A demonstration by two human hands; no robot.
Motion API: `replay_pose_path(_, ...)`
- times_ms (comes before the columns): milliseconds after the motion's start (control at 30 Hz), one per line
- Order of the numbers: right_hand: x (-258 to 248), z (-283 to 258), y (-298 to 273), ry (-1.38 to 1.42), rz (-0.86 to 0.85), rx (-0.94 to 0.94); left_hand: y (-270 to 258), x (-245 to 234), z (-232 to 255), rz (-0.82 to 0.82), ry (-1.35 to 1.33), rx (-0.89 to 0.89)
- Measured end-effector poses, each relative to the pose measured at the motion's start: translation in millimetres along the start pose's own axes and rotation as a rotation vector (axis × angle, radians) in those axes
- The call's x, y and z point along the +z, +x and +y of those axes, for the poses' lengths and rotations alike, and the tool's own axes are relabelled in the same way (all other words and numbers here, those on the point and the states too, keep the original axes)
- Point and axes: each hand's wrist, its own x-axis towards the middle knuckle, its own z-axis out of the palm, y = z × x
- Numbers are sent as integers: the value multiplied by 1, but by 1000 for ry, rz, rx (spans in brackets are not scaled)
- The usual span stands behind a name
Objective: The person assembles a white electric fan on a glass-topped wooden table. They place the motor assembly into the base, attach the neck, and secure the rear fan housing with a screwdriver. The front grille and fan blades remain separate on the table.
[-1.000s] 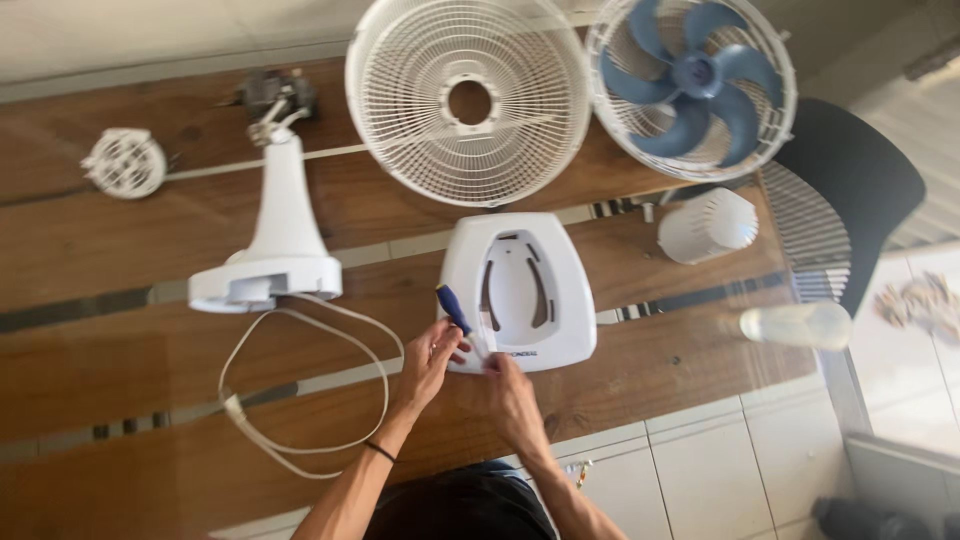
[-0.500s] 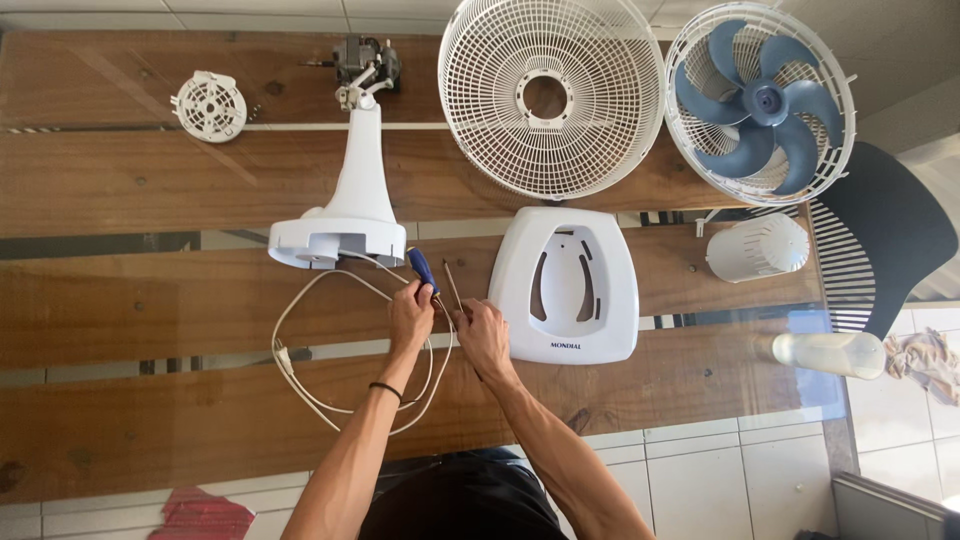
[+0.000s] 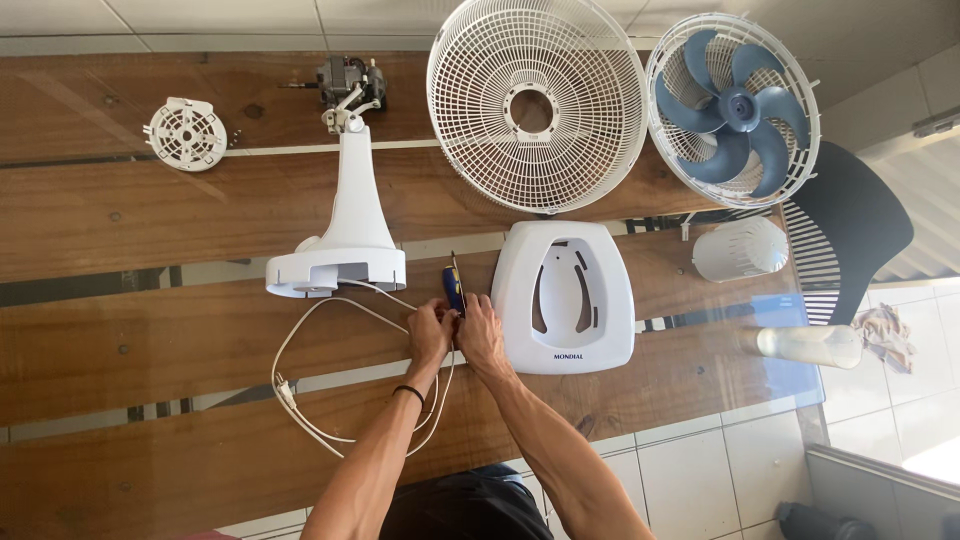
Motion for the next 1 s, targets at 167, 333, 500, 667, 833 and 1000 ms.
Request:
replay_pose_path(167, 2, 3, -1, -8, -24, -3, -9, -10, 5, -5, 171, 269)
replay_pose_path(333, 1, 5, -6, -2, -11, -74, -22, -12, 7, -47, 182, 302)
replay_pose_path(500, -12, -8, -10, 38, 113, -203, -40, -28, 15, 2, 131, 451)
replay_pose_path(667, -32, -60, -2, 221, 210, -338, -84, -116, 3, -136, 106, 516)
replay_pose_path(833, -36, -140, 7, 348, 208, -339, -52, -229, 1, 507, 54, 411)
replay_pose_path(1000, -16, -204, -5, 359, 288, -403, 85, -332, 24, 561, 368, 345)
